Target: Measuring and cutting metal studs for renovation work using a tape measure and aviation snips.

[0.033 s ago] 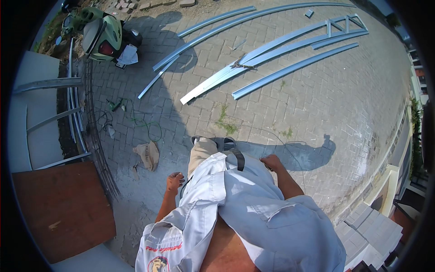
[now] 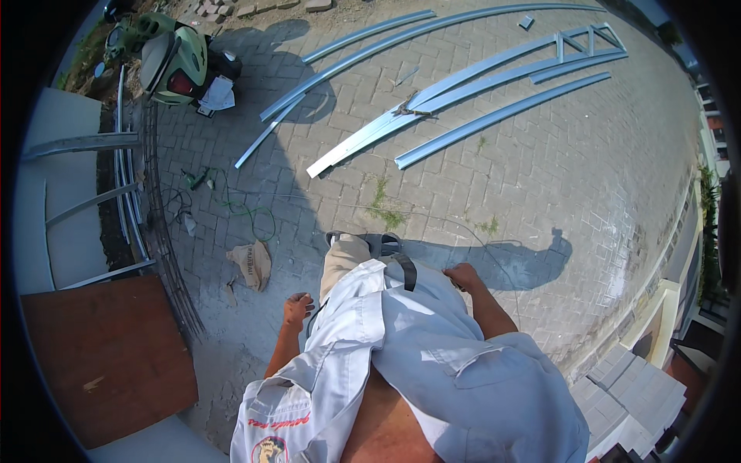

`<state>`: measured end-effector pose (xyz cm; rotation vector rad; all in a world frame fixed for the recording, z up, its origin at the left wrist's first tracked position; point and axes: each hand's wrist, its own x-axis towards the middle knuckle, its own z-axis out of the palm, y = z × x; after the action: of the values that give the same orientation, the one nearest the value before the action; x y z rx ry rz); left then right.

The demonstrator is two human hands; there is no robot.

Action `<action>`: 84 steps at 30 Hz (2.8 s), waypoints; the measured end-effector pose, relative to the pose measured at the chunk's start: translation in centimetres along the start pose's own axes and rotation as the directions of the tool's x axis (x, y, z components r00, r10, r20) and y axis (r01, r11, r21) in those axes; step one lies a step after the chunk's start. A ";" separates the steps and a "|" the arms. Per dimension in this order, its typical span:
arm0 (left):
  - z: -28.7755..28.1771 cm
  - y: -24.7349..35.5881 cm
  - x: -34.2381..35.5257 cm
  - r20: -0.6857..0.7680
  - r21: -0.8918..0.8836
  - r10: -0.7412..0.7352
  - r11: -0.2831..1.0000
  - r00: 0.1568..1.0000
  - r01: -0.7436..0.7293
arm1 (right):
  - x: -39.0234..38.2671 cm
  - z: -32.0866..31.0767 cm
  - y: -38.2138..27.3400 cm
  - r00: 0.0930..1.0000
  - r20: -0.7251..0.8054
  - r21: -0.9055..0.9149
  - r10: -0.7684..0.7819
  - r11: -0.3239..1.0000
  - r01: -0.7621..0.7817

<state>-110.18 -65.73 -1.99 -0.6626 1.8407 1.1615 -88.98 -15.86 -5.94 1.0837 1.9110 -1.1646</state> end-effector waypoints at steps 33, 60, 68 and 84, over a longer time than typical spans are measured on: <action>1.3 3.1 0.4 0.014 0.064 0.026 0.998 1.000 -0.026 | -0.6 -0.3 0.7 0.999 -0.007 0.023 0.050 0.998 -0.050; 3.2 11.8 0.8 0.152 0.319 0.104 0.936 0.983 -0.148 | 0.2 0.8 5.1 0.984 -0.158 0.016 0.079 0.997 -0.077; 1.3 8.3 3.7 0.267 0.200 0.269 0.924 0.925 -0.326 | 0.4 0.6 4.0 0.990 -0.022 -0.057 0.142 0.988 -0.143; 2.7 8.8 1.5 0.070 0.260 0.067 0.962 0.995 -0.083 | 1.8 -0.7 2.8 0.999 -0.046 -0.089 0.021 0.996 -0.025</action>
<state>-116.79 -59.46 0.21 -0.4047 1.9381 0.9508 -87.39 -13.88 -8.19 1.0891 1.9610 -1.0394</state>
